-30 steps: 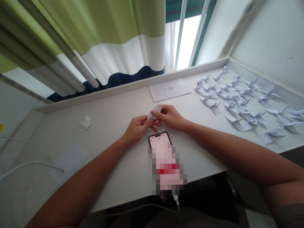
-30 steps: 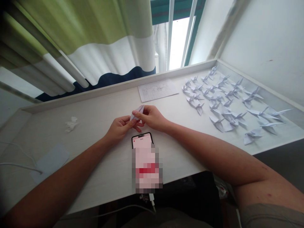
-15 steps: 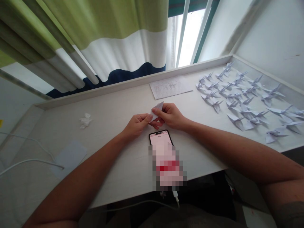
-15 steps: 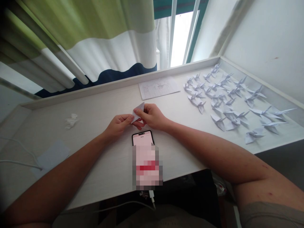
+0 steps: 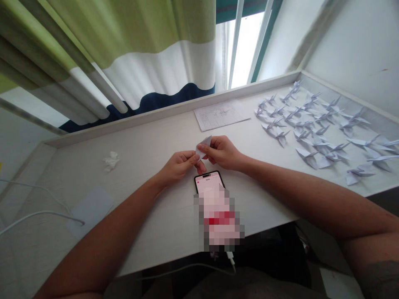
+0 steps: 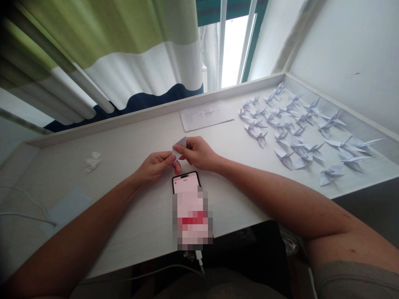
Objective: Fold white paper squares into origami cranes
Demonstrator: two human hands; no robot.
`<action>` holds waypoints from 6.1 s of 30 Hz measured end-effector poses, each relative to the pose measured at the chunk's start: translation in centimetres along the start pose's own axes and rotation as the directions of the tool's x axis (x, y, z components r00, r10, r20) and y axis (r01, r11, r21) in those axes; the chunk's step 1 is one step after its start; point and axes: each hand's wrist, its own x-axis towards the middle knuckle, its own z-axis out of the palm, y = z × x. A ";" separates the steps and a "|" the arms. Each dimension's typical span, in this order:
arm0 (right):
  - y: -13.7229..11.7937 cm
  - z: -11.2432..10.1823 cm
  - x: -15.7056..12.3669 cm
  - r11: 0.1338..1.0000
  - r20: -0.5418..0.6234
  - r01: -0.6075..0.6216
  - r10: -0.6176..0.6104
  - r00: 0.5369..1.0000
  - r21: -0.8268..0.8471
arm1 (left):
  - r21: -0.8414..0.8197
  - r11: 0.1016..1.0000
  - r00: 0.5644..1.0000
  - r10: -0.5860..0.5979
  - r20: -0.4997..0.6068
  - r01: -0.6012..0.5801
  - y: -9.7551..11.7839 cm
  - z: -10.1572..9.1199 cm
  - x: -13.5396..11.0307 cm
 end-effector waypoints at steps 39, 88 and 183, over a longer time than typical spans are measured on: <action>-1.0 1.6 0.1 0.972 -0.025 -0.085 0.092 0.995 0.219 | -0.020 0.998 0.993 0.056 -0.107 -0.058 -0.4 1.6 0.3; 1.0 -2.5 1.1 0.990 -0.113 0.025 -0.009 0.994 0.142 | -0.002 0.974 0.924 0.215 -0.316 -0.228 -2.4 0.8 4.5; 1.0 -2.4 0.3 0.944 -0.110 0.207 -0.242 0.964 -0.258 | -0.050 0.993 0.913 0.075 -0.400 -0.103 -1.4 1.1 3.9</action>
